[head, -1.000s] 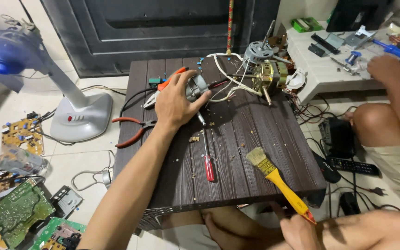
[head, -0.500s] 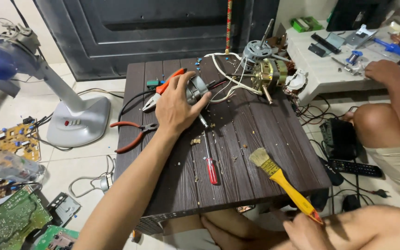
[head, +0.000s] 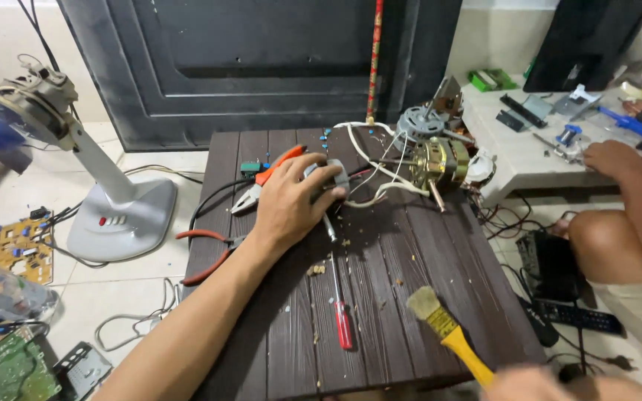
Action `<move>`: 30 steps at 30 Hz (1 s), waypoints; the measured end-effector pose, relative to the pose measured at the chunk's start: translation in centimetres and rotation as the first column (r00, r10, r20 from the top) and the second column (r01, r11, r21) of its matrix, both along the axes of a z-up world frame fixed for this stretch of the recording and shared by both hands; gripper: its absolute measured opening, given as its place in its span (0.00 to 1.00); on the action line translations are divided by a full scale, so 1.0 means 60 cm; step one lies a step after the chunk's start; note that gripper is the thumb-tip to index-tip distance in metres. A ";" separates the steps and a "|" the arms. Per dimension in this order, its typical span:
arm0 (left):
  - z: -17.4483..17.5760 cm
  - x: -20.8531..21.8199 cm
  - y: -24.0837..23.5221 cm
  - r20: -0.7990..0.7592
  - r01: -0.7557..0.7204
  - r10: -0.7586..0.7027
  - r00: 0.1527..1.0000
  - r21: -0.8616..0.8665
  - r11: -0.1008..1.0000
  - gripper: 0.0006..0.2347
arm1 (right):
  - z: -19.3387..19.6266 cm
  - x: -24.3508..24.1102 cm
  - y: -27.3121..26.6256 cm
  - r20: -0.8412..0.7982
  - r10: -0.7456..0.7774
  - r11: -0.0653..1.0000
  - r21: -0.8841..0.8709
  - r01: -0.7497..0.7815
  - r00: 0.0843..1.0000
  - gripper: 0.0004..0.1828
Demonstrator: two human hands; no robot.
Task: The person uses a power drill to remove screws from a small electrical motor, then uses a brush to clean debris from the motor's interior. They also use pliers to manipulate the motor's shaft and wires.
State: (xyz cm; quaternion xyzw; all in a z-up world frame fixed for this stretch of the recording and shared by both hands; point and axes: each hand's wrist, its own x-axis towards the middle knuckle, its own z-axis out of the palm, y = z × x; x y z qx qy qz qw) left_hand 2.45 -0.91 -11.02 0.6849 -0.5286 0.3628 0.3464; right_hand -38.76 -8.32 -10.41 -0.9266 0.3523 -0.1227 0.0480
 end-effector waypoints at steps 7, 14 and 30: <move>0.064 -0.008 0.066 -0.193 0.303 -0.257 0.947 0.271 0.914 0.26 | -0.066 0.078 -0.177 -0.337 0.076 0.964 0.264 0.017 0.939 0.37; 0.058 -0.011 0.057 -0.106 0.172 -0.138 0.985 0.464 0.869 0.38 | 0.107 0.204 -0.165 -0.323 0.297 0.953 0.162 -0.256 0.899 0.23; 0.022 -0.009 0.032 0.054 0.058 -0.077 0.996 0.296 0.953 0.29 | 0.053 0.459 -0.157 0.074 0.592 0.784 -0.283 -0.552 0.803 0.14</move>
